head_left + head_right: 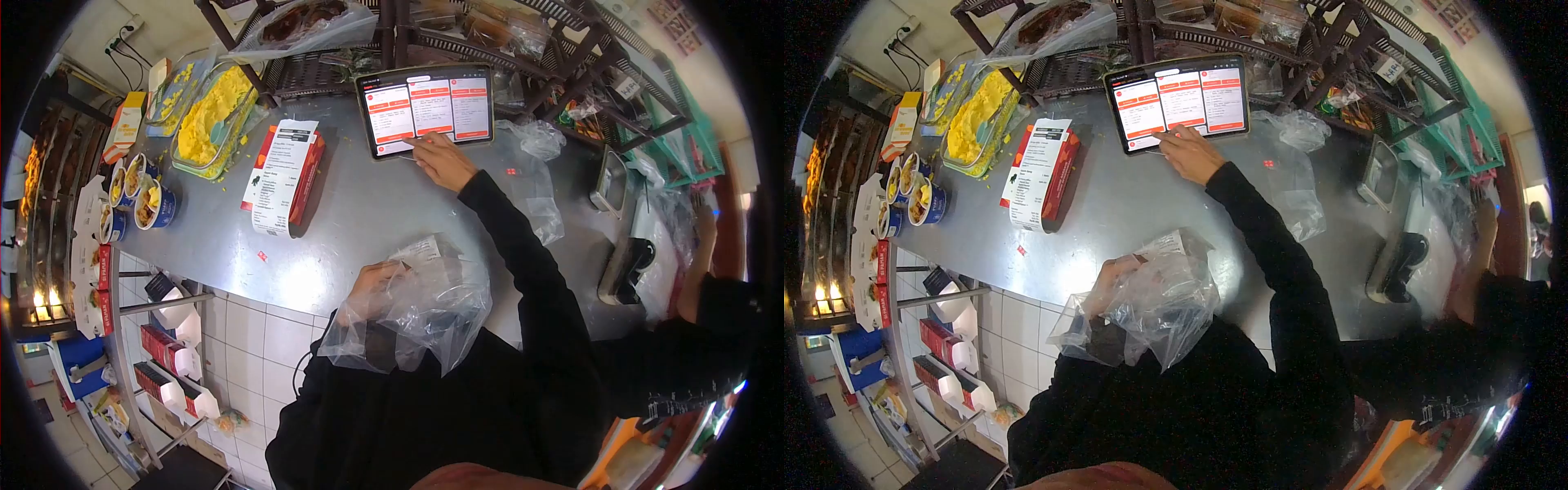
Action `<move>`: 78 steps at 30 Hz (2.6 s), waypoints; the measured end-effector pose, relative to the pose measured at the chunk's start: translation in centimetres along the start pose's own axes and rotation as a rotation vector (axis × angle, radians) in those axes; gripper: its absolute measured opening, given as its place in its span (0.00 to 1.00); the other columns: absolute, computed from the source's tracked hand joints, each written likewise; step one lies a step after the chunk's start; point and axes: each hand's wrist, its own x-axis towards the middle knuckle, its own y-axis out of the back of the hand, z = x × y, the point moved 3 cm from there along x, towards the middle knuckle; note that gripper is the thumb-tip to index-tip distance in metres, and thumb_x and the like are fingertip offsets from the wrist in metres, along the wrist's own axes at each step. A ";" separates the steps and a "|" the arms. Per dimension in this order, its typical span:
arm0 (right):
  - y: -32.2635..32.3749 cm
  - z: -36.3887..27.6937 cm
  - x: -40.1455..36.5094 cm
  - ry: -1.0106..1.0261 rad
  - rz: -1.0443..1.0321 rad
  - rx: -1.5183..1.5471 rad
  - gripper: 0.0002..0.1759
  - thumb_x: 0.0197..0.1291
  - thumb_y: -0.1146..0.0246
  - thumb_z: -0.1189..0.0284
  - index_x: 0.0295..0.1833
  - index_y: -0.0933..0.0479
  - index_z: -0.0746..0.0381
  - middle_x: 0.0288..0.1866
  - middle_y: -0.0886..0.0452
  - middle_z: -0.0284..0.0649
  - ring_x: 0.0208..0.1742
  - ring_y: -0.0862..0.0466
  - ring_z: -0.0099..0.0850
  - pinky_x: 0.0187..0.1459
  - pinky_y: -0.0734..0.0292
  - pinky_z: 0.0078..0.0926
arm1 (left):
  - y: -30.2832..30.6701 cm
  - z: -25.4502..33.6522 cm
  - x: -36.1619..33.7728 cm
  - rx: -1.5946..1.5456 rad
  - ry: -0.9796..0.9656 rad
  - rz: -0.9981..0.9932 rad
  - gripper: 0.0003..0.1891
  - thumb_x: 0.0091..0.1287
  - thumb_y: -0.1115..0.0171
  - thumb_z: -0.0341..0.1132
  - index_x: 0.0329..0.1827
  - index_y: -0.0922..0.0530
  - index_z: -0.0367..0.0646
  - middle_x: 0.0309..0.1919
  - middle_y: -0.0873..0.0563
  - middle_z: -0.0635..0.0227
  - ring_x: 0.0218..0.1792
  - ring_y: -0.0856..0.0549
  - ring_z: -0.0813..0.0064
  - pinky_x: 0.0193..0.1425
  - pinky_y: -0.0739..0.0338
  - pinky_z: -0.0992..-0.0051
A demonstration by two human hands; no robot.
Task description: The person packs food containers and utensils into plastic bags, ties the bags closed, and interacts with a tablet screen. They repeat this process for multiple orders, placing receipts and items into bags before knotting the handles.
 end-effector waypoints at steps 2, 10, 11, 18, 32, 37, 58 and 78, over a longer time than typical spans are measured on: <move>1.6 -1.5 -0.5 -0.141 0.073 0.227 0.09 0.49 0.42 0.77 0.38 0.27 0.64 0.43 0.26 0.37 0.45 0.29 0.35 0.43 0.34 0.28 | 0.5 -0.2 0.2 0.013 -0.151 0.025 0.06 0.50 0.41 0.27 0.32 0.24 0.37 0.35 0.22 0.63 0.37 0.22 0.71 0.42 0.29 0.77; 5.9 -10.0 -6.9 -0.572 0.594 1.066 0.05 0.49 0.39 0.80 0.34 0.26 0.65 0.31 0.24 0.35 0.33 0.26 0.21 0.36 0.32 0.16 | 0.7 -2.0 -0.2 -0.251 -0.235 0.106 0.08 0.51 0.42 0.23 0.34 0.26 0.40 0.46 0.27 0.56 0.42 0.23 0.64 0.44 0.28 0.74; 5.5 -10.7 -7.6 -0.652 0.667 1.286 0.06 0.50 0.40 0.80 0.35 0.27 0.66 0.32 0.24 0.36 0.33 0.26 0.21 0.36 0.32 0.15 | 0.8 -2.2 -0.4 -0.307 -0.209 0.081 0.09 0.51 0.42 0.23 0.36 0.26 0.40 0.48 0.28 0.56 0.44 0.23 0.63 0.45 0.27 0.73; 2.3 -16.1 -10.7 -0.678 0.473 1.181 0.06 0.51 0.42 0.80 0.36 0.27 0.66 0.34 0.22 0.41 0.37 0.21 0.28 0.40 0.26 0.24 | 0.8 -2.0 0.6 -0.373 0.015 0.177 0.06 0.50 0.43 0.25 0.30 0.22 0.35 0.42 0.24 0.59 0.41 0.22 0.73 0.42 0.26 0.79; -1.5 -18.9 -12.7 -0.416 0.438 -0.149 0.09 0.34 0.38 0.72 0.26 0.26 0.62 0.35 0.26 0.40 0.43 0.25 0.38 0.50 0.32 0.40 | 2.0 2.0 0.1 0.156 -0.063 0.057 0.14 0.49 0.37 0.35 0.34 0.25 0.34 0.35 0.26 0.61 0.36 0.26 0.68 0.39 0.31 0.76; 0.5 -19.6 -12.0 -0.312 0.451 -0.246 0.07 0.36 0.38 0.72 0.24 0.26 0.61 0.30 0.26 0.38 0.40 0.25 0.33 0.46 0.33 0.32 | 2.8 -2.5 -0.7 0.336 -0.209 0.117 0.12 0.49 0.37 0.29 0.39 0.22 0.42 0.49 0.29 0.56 0.45 0.26 0.64 0.48 0.30 0.72; 1.0 -19.4 -9.4 -0.236 0.376 0.190 0.09 0.42 0.40 0.77 0.34 0.24 0.62 0.32 0.24 0.35 0.32 0.23 0.29 0.30 0.27 0.23 | 1.2 1.7 -0.2 0.123 0.017 0.273 0.09 0.52 0.41 0.21 0.32 0.32 0.35 0.27 0.21 0.62 0.30 0.21 0.80 0.33 0.27 0.82; 0.8 -18.8 -9.7 -0.453 0.483 0.345 0.03 0.44 0.39 0.76 0.27 0.25 0.63 0.27 0.27 0.36 0.28 0.24 0.32 0.29 0.29 0.24 | 1.2 -1.0 -0.7 -0.467 -0.062 0.160 0.14 0.54 0.43 0.17 0.36 0.39 0.41 0.31 0.22 0.61 0.36 0.20 0.75 0.44 0.24 0.77</move>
